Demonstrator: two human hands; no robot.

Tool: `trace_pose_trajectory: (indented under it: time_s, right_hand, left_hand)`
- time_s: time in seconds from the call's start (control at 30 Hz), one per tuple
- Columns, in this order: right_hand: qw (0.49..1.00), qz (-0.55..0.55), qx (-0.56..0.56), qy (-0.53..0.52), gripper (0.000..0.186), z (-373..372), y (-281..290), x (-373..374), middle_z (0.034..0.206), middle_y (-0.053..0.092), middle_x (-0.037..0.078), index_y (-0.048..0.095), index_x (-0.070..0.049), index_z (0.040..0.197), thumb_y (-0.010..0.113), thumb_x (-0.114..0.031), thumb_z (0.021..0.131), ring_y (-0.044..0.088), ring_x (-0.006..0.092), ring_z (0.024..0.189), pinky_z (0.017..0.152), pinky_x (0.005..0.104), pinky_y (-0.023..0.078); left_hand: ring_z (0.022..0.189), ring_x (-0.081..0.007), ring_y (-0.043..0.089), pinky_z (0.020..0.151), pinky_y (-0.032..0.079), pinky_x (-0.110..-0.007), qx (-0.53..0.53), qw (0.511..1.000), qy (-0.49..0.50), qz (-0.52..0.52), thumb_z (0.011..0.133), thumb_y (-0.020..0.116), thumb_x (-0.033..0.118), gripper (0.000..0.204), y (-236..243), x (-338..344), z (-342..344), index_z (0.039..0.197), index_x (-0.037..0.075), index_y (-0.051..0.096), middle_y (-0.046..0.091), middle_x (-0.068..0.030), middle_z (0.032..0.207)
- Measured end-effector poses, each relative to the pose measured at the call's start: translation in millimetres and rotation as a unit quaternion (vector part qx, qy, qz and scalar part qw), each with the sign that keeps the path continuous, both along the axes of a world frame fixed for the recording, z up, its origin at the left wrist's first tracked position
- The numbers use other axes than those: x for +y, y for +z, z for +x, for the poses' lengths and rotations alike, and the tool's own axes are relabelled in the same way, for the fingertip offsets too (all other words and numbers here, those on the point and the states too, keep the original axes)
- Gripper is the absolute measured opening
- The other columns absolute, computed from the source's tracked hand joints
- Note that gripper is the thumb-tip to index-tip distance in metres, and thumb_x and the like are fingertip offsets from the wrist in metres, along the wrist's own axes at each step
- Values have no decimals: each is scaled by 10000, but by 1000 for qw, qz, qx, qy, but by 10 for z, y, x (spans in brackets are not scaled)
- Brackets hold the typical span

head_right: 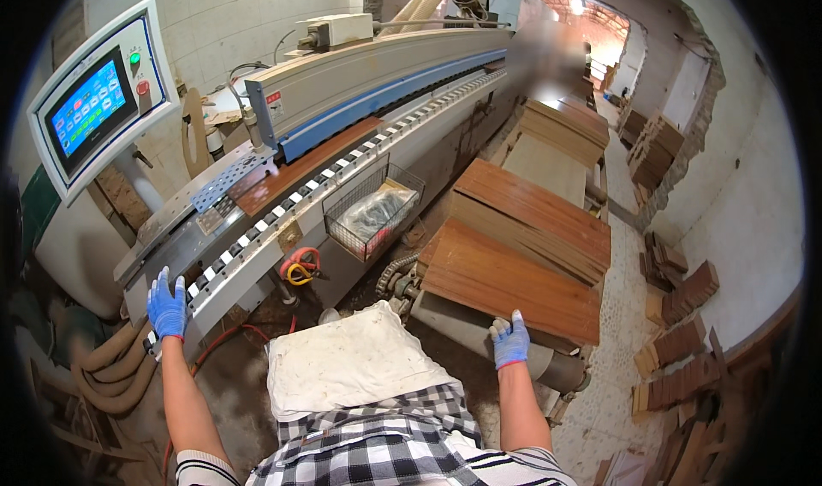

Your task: The person repeatedly places rectangular wooden boards onto a conveyor belt sander, guides them through the machine, and removes them as they exit. The boards are handled one at a time and stacked nearby.

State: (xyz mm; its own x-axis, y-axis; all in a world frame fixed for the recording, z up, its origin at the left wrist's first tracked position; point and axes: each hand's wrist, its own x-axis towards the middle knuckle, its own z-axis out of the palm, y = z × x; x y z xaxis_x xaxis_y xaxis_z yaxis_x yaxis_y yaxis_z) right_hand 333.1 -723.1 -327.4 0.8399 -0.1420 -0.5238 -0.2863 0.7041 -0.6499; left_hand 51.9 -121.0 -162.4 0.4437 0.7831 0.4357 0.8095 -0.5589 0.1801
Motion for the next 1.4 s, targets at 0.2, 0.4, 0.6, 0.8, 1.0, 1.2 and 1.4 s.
trace_pose_trajectory:
  time_s: [0.2, 0.4, 0.6, 0.8, 1.0, 1.2, 1.4]
  right_hand:
    - [987, 75, -12, 144, 440, -321, -18, -149, 959, 622, 135, 569, -67, 1108, 695, -406, 859, 616, 257, 844, 734, 415, 557]
    - [998, 43, -37, 9, 426, -268, -106, -534, 886, 597, 103, 536, -85, 1095, 738, -343, 823, 577, 248, 766, 659, 395, 504]
    - [988, 43, -100, 111, 184, -432, 212, -270, 794, 630, 38, 599, -137, 1010, 678, -227, 870, 566, 202, 623, 601, 376, 465]
    - [931, 117, -149, 311, 181, -484, 715, 923, 807, 645, 63, 604, -100, 1027, 647, -211, 891, 593, 195, 667, 674, 403, 510]
    - [861, 94, -153, 477, 132, -693, 1241, 2529, 841, 667, 39, 621, -111, 1006, 654, -190, 905, 634, 168, 695, 699, 382, 559]
    - [758, 174, -113, 618, 141, -840, 1321, 3736, 888, 656, 51, 620, -101, 1002, 660, -207, 917, 672, 215, 775, 770, 441, 598]
    - [766, 285, -104, 566, 393, -1042, 1435, 3942, 1238, 568, 189, 500, -8, 1276, 613, -171, 936, 576, 357, 1151, 1024, 493, 481]
  left_hand:
    - [1307, -308, 447, 1134, 278, -410, -6, 1000, -10, 9, 944, 526, 437, 538, -26, 23, -24, 1379, 123, 491, 530, -149, 1369]
    - [1301, -318, 451, 1127, 286, -415, -9, 1000, -16, -7, 947, 528, 424, 534, 30, -18, -5, 1379, 113, 488, 531, -166, 1361]
    - [1272, -340, 477, 1091, 338, -428, -129, 986, -94, -44, 927, 589, 328, 505, -7, -5, -215, 1362, 85, 505, 545, -201, 1331]
    - [1324, -353, 421, 1125, 301, -428, -187, 946, -264, 1, 873, 648, 298, 571, 88, -544, -311, 1366, 53, 498, 491, -184, 1400]
    - [1403, -388, 282, 1164, 182, -510, 10, 958, -285, 35, 801, 671, 519, 729, 298, -1176, -653, 1396, 139, 486, 367, -166, 1495]
    - [1343, -391, 367, 1139, 255, -478, 3, 986, -151, 67, 846, 671, 327, 556, 41, -791, -1151, 1345, 121, 539, 459, -175, 1424]
    - [1366, -352, 357, 1154, 232, -440, -17, 999, -25, 32, 867, 645, 406, 554, -119, -226, -1268, 1339, 131, 549, 446, -178, 1444]
